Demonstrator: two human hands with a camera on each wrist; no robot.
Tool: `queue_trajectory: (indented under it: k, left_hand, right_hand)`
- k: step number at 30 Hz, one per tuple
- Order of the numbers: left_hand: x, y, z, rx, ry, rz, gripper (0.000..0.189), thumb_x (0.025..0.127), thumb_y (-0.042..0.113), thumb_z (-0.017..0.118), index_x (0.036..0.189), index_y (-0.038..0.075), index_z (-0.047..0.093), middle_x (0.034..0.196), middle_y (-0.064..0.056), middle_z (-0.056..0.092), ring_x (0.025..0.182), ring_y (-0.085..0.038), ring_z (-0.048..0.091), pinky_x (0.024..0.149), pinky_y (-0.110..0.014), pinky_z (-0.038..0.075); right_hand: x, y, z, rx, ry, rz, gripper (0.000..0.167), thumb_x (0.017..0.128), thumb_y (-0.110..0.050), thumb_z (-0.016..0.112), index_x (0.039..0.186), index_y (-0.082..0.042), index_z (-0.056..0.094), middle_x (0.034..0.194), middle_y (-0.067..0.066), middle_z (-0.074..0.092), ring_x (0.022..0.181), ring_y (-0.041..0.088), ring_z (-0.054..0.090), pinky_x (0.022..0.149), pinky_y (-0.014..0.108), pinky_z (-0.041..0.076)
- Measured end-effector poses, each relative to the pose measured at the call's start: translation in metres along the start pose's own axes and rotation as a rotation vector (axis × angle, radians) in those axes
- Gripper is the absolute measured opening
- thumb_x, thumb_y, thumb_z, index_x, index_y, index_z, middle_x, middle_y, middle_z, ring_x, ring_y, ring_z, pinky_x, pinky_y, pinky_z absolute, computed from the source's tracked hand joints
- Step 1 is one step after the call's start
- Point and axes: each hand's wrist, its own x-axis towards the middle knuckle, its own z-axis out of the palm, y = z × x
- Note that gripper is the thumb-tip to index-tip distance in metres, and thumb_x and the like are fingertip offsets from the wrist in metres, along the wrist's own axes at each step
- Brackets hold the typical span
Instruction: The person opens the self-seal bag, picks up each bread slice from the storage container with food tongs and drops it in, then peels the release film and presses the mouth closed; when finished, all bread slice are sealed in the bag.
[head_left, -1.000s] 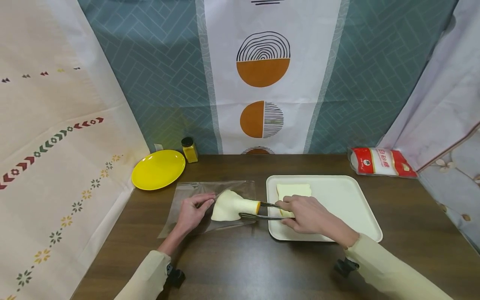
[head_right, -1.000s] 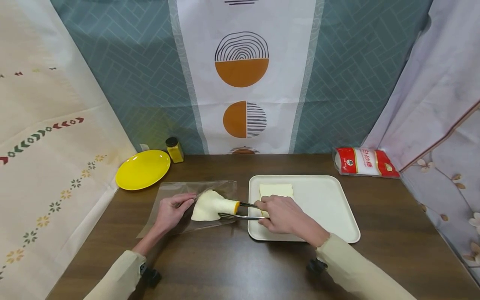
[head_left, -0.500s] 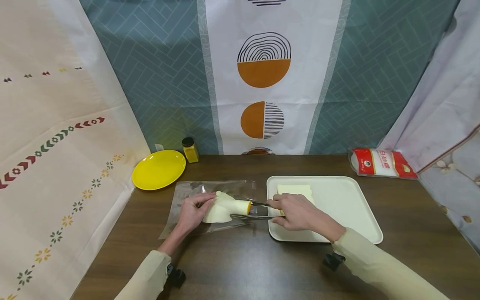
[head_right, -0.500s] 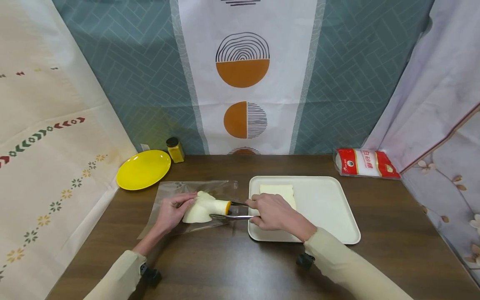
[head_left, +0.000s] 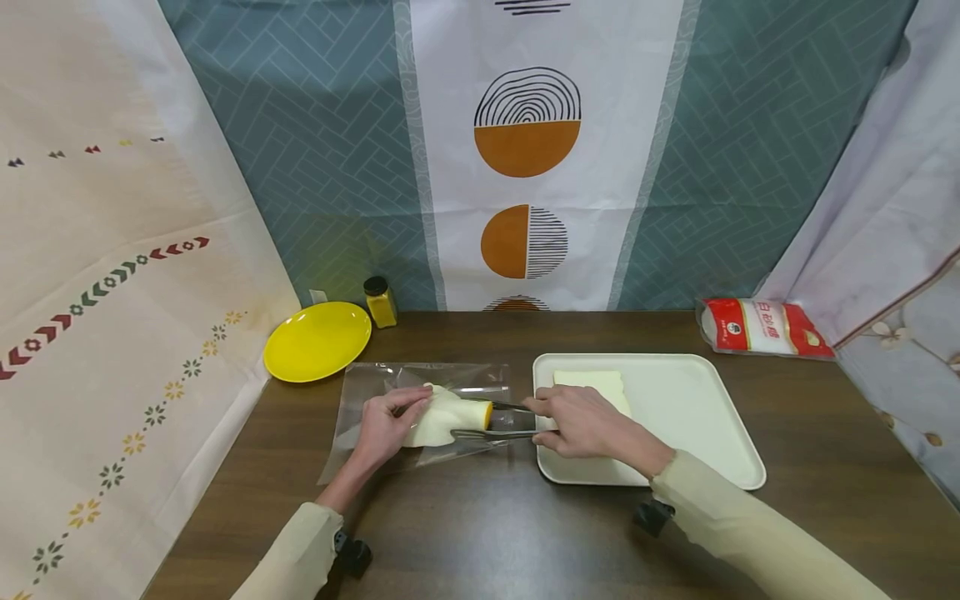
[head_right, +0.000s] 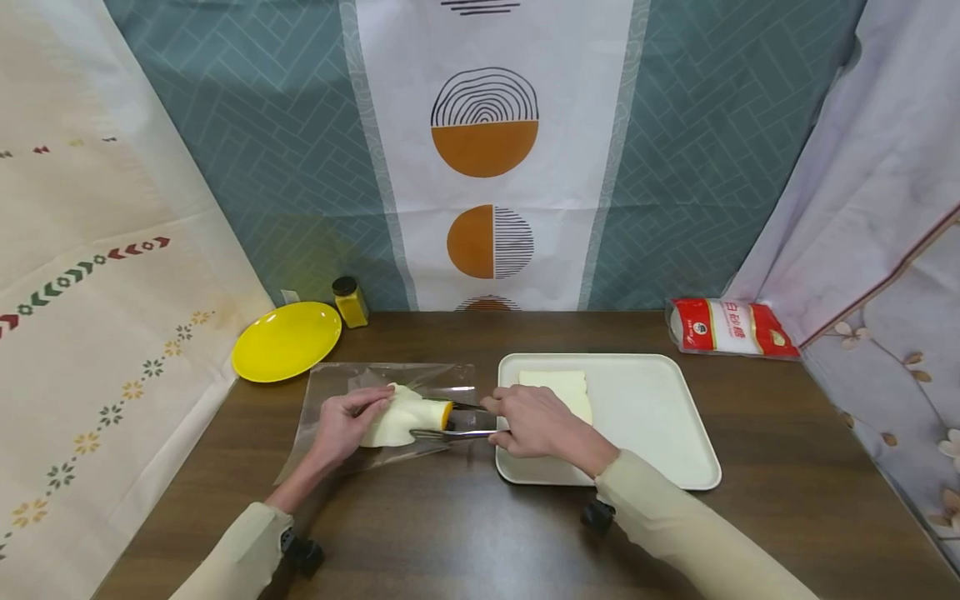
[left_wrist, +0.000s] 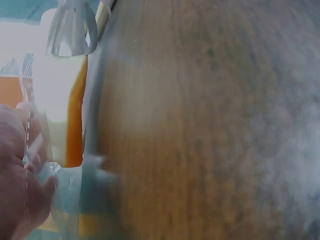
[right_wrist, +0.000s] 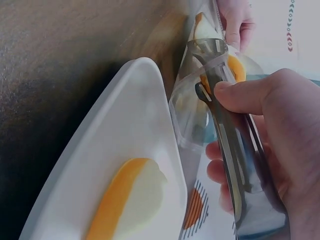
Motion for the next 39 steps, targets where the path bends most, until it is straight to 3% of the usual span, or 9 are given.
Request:
queue_trajectory:
  k: [9,14,20,26,39]
  left_hand:
    - [0.003,0.006,0.002,-0.049,0.024,0.027,0.016,0.082,-0.01,0.076,0.097,-0.005,0.078,0.099,-0.015,0.075,0.096,-0.035,0.071,0.087,-0.01,0.046]
    - [0.004,0.024,-0.001,-0.072,0.039,0.044,0.018,0.079,-0.019,0.073,0.096,-0.013,0.074,0.097,-0.025,0.072,0.093,-0.044,0.069,0.087,-0.012,0.048]
    - [0.005,0.04,-0.006,-0.106,0.003,0.002,0.016,0.082,-0.019,0.07,0.097,-0.016,0.072,0.099,-0.029,0.07,0.096,-0.047,0.067,0.086,-0.016,0.05]
    - [0.004,0.039,-0.006,-0.117,-0.016,-0.004,0.016,0.082,-0.018,0.07,0.097,-0.014,0.073,0.099,-0.027,0.071,0.097,-0.046,0.068,0.086,-0.015,0.049]
    - [0.008,0.04,-0.005,-0.157,-0.037,-0.03,0.015,0.085,-0.016,0.069,0.099,-0.015,0.072,0.103,-0.028,0.07,0.1,-0.045,0.067,0.09,-0.018,0.049]
  right_hand:
    - [0.002,0.002,0.002,0.011,-0.021,0.007,0.046,0.087,-0.031,0.075,0.125,-0.006,0.069,0.091,-0.002,0.06,0.074,0.014,0.057,0.052,0.029,0.045]
    - [0.002,0.003,0.002,0.012,-0.044,0.026,0.046,0.087,-0.031,0.075,0.125,-0.006,0.069,0.095,-0.001,0.062,0.076,0.016,0.058,0.054,0.031,0.047]
    - [0.002,0.003,0.002,0.007,-0.041,0.01,0.049,0.087,-0.033,0.076,0.127,-0.005,0.068,0.101,0.0,0.064,0.081,0.016,0.06,0.056,0.031,0.049]
    - [0.005,0.002,0.002,-0.004,-0.046,-0.007,0.049,0.087,-0.034,0.075,0.127,-0.006,0.067,0.102,0.001,0.063,0.085,0.018,0.062,0.062,0.035,0.052]
    - [0.017,0.002,0.006,-0.01,-0.053,-0.017,0.051,0.088,-0.033,0.075,0.13,-0.006,0.066,0.097,0.001,0.061,0.081,0.019,0.06,0.059,0.033,0.05]
